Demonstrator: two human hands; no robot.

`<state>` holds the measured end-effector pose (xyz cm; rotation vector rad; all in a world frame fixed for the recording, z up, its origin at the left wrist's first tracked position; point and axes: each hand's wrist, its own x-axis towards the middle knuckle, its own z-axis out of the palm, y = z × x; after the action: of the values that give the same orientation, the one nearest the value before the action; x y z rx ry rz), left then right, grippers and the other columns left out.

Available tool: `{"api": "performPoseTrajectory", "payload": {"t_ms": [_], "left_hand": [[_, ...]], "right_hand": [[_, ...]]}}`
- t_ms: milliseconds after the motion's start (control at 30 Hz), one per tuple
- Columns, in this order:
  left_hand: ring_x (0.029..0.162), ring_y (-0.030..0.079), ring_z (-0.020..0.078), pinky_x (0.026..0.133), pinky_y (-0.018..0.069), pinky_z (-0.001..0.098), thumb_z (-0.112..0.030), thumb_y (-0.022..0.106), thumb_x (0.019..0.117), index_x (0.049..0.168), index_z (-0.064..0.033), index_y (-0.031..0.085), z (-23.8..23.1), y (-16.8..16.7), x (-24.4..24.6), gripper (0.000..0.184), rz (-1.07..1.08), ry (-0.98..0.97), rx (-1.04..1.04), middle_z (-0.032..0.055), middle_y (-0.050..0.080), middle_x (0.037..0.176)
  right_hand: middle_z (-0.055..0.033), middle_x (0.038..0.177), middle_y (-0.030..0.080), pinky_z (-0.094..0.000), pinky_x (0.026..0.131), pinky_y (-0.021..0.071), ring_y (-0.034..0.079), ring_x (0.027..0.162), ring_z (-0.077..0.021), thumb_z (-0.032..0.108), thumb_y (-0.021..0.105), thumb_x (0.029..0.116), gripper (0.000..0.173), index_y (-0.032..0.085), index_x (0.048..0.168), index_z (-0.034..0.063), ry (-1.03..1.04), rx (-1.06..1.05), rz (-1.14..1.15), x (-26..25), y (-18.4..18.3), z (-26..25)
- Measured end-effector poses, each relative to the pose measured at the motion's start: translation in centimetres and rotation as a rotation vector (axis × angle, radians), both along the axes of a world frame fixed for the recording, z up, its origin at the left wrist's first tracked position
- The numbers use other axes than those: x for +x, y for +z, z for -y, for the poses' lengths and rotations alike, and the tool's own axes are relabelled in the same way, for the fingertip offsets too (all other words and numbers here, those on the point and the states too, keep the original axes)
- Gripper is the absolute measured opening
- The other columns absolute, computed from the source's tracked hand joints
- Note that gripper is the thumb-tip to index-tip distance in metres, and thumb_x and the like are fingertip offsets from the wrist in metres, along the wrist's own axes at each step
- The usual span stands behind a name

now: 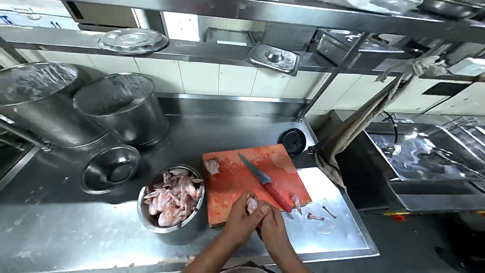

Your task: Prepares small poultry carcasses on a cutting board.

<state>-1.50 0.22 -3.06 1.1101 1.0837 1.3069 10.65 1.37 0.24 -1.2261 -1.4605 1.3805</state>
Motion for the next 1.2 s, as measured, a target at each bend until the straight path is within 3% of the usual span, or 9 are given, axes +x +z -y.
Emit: {"api": "performPoseTrajectory", "payload": {"t_ms": [133,233,367,500,600,667,833,1067,1200], "left_hand": [[0.068,0.062,0.0097,0.064,0.0558,0.0306,-0.058,0.065,0.0939,0.109,-0.0038,0.058,0.4,-1.0,-0.5,0.057,-0.059,0.009,-0.009,0.0003,0.061,0.078],[0.065,0.059,0.01,0.062,0.0532,0.0314,-0.052,0.07,0.0904,0.106,-0.0067,0.058,0.5,-0.9,-0.6,0.049,-0.104,-0.015,-0.045,-0.0002,0.058,0.076],[0.065,0.057,0.0092,0.062,0.051,0.0295,-0.047,0.078,0.0848,0.103,-0.009,0.06,0.6,0.4,-0.6,0.046,-0.07,-0.12,-0.127,-0.0015,0.057,0.076],[0.064,0.059,0.0101,0.061,0.0529,0.0308,-0.043,0.073,0.0898,0.101,-0.0082,0.061,0.9,0.6,-0.5,0.039,-0.071,-0.179,-0.121,-0.0007,0.059,0.074],[0.065,0.058,0.01,0.062,0.0522,0.0307,-0.038,0.066,0.0958,0.101,-0.0078,0.062,1.0,0.7,0.0,0.031,-0.178,-0.124,-0.07,-0.0001,0.059,0.075],[0.067,0.059,0.0094,0.063,0.0524,0.0303,-0.037,0.064,0.0977,0.102,-0.0077,0.063,1.1,0.8,0.2,0.029,-0.259,-0.066,-0.031,0.0001,0.06,0.076],[0.066,0.064,0.0108,0.062,0.0568,0.0326,-0.027,0.063,0.0969,0.101,-0.0062,0.065,1.8,1.0,1.1,0.021,-0.255,0.11,0.073,0.0012,0.066,0.076],[0.072,0.064,0.0086,0.069,0.0556,0.0281,-0.021,0.055,0.1017,0.09,-0.0057,0.068,2.5,2.2,1.6,0.023,0.054,0.245,-0.076,0.0001,0.066,0.077],[0.06,0.06,0.0063,0.054,0.0504,0.0223,-0.027,0.033,0.1103,0.09,-0.0057,0.066,2.8,3.2,1.5,0.044,0.224,0.209,-0.182,-0.0003,0.065,0.072]], "right_hand": [[0.0028,0.075,0.058,-0.0232,0.053,0.0488,0.054,0.059,-0.0063,0.022,0.031,0.1099,0.029,0.057,0.112,0.0098,0.257,-0.457,-0.183,1.9,2.5,0.2],[-0.0024,0.082,0.064,-0.0267,0.061,0.0536,0.061,0.067,-0.0104,0.013,0.042,0.1051,0.016,0.056,0.113,0.0095,0.369,-0.598,-0.387,3.5,2.3,0.4],[0.0013,0.079,0.062,-0.0255,0.058,0.0499,0.057,0.063,-0.0076,0.003,0.048,0.0996,0.018,0.054,0.113,0.0119,0.49,-0.584,-0.442,4.4,2.4,1.3],[0.0021,0.078,0.056,-0.0253,0.049,0.0421,0.048,0.056,-0.006,-0.001,0.057,0.0936,0.029,0.049,0.12,0.0083,0.419,-0.314,-0.134,3.8,2.1,2.3],[-0.0069,0.108,0.068,-0.0287,0.084,0.0593,0.068,0.095,-0.0085,0.006,0.063,0.0919,0.043,0.048,0.132,-0.0019,0.381,0.011,0.205,3.5,0.9,2.1],[-0.012,0.115,0.068,-0.0354,0.097,0.0562,0.068,0.109,-0.0156,0.012,0.064,0.092,0.046,0.05,0.133,-0.0034,0.343,0.097,0.453,3.0,1.0,2.0],[-0.0035,0.087,0.071,-0.0427,0.073,0.0607,0.071,0.081,-0.0167,0.027,0.064,0.09,0.023,0.067,0.104,0.0091,0.137,0.313,0.649,2.4,-0.2,1.9],[-0.0101,0.088,0.072,-0.0474,0.067,0.0607,0.073,0.078,-0.0249,0.024,0.063,0.0865,0.029,0.068,0.106,0.002,0.112,0.387,0.712,2.0,-0.7,2.6],[-0.0085,0.085,0.07,-0.046,0.064,0.0602,0.072,0.074,-0.024,0.022,0.063,0.0856,0.027,0.067,0.104,0.0027,0.114,0.406,0.707,1.9,-1.0,2.9]]}}
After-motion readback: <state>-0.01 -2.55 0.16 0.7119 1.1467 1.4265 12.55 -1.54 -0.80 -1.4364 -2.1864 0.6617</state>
